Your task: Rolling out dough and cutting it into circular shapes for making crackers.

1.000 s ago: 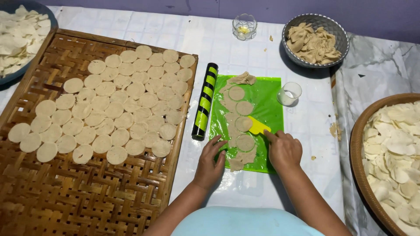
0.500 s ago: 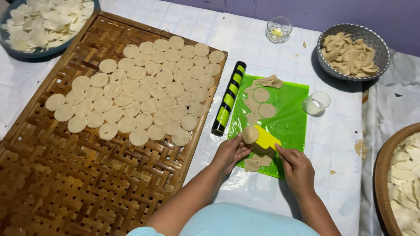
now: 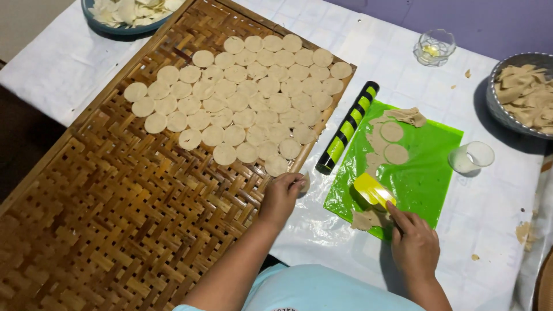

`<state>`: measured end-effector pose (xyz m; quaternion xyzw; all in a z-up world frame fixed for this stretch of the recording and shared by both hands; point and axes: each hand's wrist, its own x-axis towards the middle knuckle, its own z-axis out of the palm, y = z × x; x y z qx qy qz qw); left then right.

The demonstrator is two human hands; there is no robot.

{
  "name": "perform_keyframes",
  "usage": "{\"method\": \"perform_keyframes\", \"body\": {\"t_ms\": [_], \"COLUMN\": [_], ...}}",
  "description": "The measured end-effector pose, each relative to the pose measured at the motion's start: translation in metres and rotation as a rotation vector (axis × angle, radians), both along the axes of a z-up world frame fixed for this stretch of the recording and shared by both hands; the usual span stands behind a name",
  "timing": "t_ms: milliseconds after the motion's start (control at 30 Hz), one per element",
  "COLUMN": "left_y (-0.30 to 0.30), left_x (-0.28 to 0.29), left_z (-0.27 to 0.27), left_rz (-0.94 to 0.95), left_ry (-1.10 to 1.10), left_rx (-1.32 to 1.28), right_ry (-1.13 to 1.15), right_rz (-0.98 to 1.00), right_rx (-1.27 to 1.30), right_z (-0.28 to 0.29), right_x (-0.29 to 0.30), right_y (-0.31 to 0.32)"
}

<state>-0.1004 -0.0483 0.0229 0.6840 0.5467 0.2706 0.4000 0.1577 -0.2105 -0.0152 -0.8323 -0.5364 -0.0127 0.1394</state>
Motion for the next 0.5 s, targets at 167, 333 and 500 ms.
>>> {"method": "perform_keyframes", "body": {"t_ms": [167,333,500], "left_y": [0.012,0.029,0.035], "left_x": [-0.042,-0.063,-0.071], "left_z": [-0.007,-0.013,-0.019], "left_rz": [0.168,0.317,0.420], "left_ry": [0.209,0.257,0.278], "left_rx": [0.084,0.127,0.194], "right_ry": [0.002,0.031,0.017], "right_rz": [-0.017,-0.036,-0.102], "right_rx": [-0.004,0.018,0.072], "right_z": [-0.005,-0.003,0.002], "right_x": [0.004,0.010,0.019], "right_y": [-0.004,-0.009,-0.015]}}
